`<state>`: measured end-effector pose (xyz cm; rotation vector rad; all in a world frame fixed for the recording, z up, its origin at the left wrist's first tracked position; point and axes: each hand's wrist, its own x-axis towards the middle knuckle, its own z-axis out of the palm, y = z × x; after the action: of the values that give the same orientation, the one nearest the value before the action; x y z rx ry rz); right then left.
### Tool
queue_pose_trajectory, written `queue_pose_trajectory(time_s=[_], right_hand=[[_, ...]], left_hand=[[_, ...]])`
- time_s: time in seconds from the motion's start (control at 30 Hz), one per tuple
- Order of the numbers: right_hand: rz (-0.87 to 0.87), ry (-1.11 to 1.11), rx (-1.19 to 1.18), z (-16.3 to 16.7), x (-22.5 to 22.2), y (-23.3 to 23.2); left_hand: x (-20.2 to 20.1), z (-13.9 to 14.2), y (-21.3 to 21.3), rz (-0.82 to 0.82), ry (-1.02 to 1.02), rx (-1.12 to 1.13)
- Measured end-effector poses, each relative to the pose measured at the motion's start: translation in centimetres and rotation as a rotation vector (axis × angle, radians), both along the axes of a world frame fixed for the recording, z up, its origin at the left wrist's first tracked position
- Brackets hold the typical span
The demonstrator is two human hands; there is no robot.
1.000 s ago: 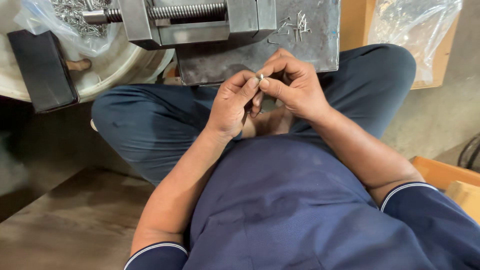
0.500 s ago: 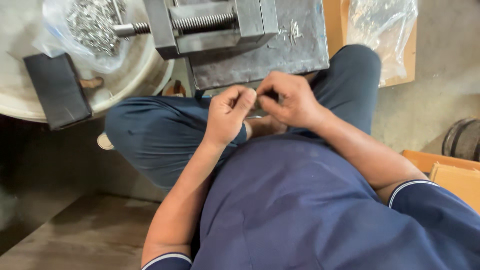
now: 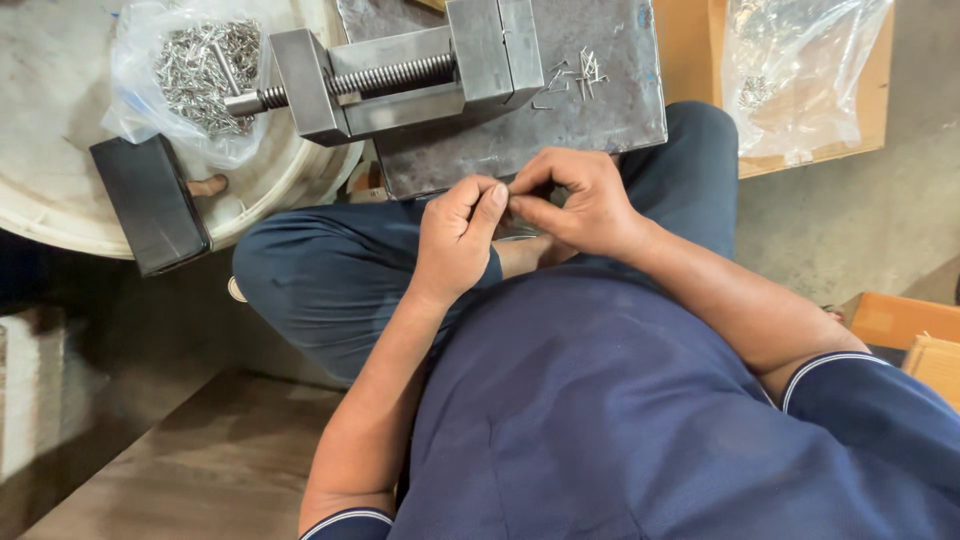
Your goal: The person sits on the floor and uses a bench vise to assemble small metal components. They pick up metal pieces from a plastic bag, place them into the vise, and tighten the screw mechanism to secure the parts together.
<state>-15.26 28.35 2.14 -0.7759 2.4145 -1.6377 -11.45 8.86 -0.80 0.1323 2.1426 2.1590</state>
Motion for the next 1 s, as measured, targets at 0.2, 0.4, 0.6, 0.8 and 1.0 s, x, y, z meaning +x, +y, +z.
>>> queue_pose_trajectory(time_s=[0.2, 0.4, 0.6, 0.8, 1.0], right_hand=[[-0.099, 0.092, 0.08, 0.1, -1.4, 0.9], [-0.172, 0.05, 0.012, -1.3, -3.4, 1.5], [-0.224, -0.399, -0.317, -3.7, -3.9, 0.9], [-0.28, -0.279, -0.341, -4.7, -3.6, 0.3], [-0.286, -0.164, -0.248, -4.4, -3.5, 0.0]], left_hand=[[-2.6, 0.8, 1.8, 0.083, -0.073, -0.026], [-4.2, 0.2, 2.8, 0.135, -0.091, 0.128], [-5.2, -0.5, 2.3, 0.152, -0.056, 0.066], [-5.7, -0.6, 3.2, 0.208, 0.019, 0.011], [-5.8, -0.5, 3.8, 0.261, 0.04, 0.076]])
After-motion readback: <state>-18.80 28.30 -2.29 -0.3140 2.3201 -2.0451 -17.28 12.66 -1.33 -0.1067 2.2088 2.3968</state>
